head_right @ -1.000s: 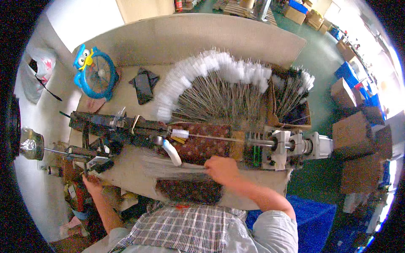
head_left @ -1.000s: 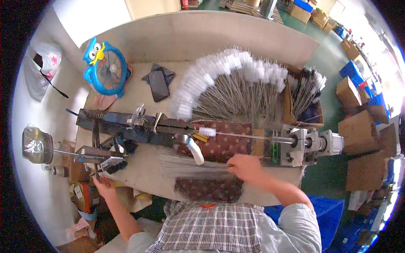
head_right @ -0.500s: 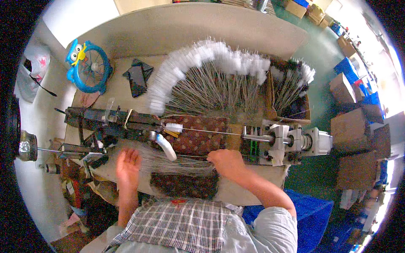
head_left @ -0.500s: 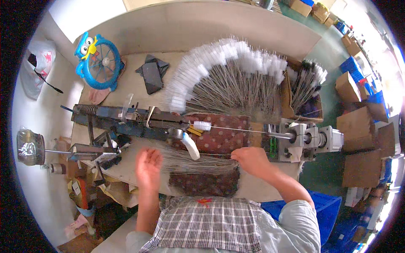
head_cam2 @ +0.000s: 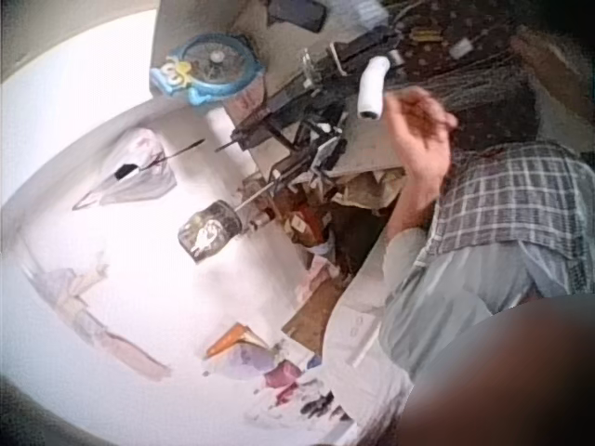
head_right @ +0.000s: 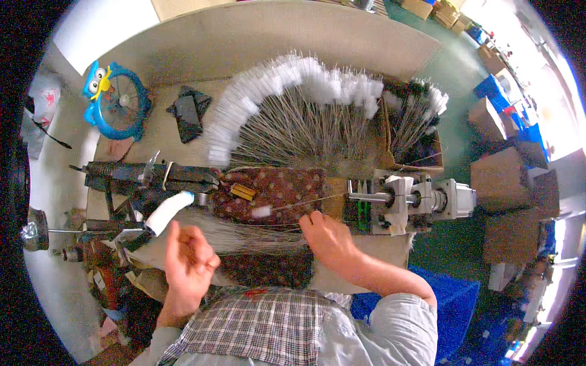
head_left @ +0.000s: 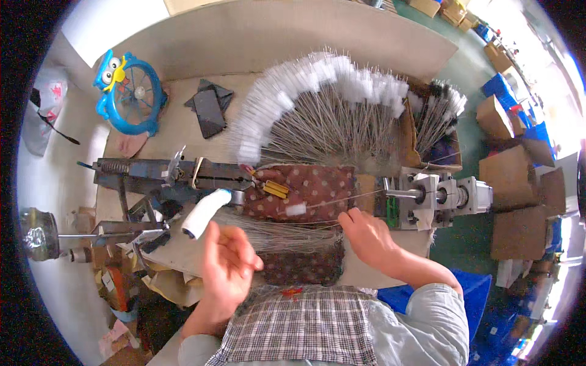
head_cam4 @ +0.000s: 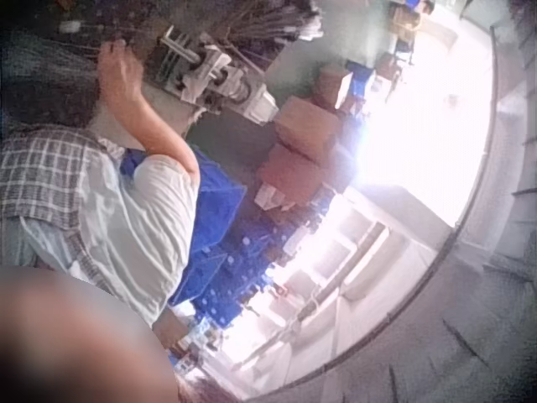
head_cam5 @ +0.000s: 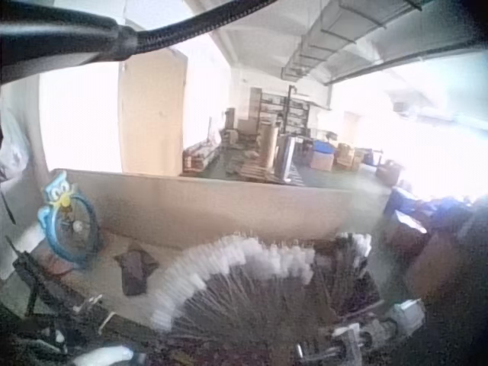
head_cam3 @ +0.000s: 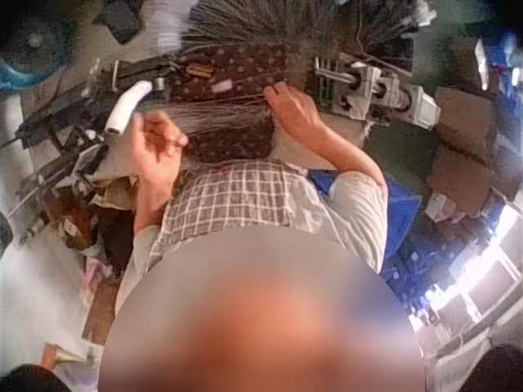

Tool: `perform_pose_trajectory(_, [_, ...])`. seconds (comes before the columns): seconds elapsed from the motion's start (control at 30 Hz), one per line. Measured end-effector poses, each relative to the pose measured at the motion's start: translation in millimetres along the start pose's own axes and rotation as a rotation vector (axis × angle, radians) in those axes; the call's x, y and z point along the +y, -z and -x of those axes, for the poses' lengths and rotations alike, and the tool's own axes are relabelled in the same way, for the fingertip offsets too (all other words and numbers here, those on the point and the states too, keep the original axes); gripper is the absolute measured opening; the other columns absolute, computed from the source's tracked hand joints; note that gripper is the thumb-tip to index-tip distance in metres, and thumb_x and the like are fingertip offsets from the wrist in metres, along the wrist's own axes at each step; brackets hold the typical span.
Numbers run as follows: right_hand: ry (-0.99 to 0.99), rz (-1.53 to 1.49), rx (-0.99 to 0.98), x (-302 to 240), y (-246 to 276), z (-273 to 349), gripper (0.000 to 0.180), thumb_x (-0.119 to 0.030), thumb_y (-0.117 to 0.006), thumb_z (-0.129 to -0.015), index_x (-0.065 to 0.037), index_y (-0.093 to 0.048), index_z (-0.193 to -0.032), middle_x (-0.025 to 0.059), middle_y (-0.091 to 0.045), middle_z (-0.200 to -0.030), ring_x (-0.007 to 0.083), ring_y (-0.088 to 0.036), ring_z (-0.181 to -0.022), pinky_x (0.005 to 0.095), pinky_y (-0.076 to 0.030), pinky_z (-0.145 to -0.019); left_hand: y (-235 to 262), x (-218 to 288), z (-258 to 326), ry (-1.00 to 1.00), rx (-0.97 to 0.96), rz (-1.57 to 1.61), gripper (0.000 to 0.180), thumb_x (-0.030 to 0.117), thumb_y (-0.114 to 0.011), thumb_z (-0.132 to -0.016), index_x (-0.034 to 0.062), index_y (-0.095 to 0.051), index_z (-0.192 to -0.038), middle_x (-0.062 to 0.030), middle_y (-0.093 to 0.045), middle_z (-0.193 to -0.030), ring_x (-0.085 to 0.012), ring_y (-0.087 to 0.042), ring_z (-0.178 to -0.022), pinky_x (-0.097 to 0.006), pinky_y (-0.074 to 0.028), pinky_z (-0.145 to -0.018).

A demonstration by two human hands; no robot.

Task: Using a specialized machine to insert and assemble white bristles into metal wire components for brush manufacturing.

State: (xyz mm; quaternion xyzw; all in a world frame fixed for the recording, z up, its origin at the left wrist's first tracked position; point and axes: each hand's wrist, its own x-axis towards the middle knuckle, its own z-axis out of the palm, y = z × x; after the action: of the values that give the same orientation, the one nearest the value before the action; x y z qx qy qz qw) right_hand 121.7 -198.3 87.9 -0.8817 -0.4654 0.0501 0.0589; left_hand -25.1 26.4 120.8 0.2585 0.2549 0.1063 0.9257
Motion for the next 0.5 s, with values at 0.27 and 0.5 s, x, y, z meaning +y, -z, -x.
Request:
perform_pose_trajectory(0.27, [-0.114, 0.311, 0.313, 61, 102, 19, 0.023, 0.001, -0.054, -0.066, -0.005, -0.051, -0.088, 0.0109, -0.046, -0.082, 0.0283, -0.052, -0.078, 0.0360, -0.046, -0.065, -47, -8, -17, 0.040, -0.706, -0.979, 0.019, 0.018, -0.055, -0.087, -0.0010, -0.057, -0.091, -0.0114, -0.060, -0.076, -0.0226, -0.060, -0.063, -0.030, -0.048, -0.057])
perform_pose_trajectory(0.5, [-0.095, -0.199, 0.380, 87, 77, -10, 0.016, 0.004, -0.052, -0.073, -0.002, -0.060, -0.086, 0.0144, -0.062, -0.088, 0.0314, -0.060, -0.082, 0.0362, -0.050, -0.071, -85, -123, -115, -0.760, -0.461, -1.866, 0.025, 0.012, -0.061, -0.079, 0.0042, -0.048, -0.099, -0.0113, -0.057, -0.088, -0.0275, -0.062, -0.069, -0.038, -0.051, -0.059])
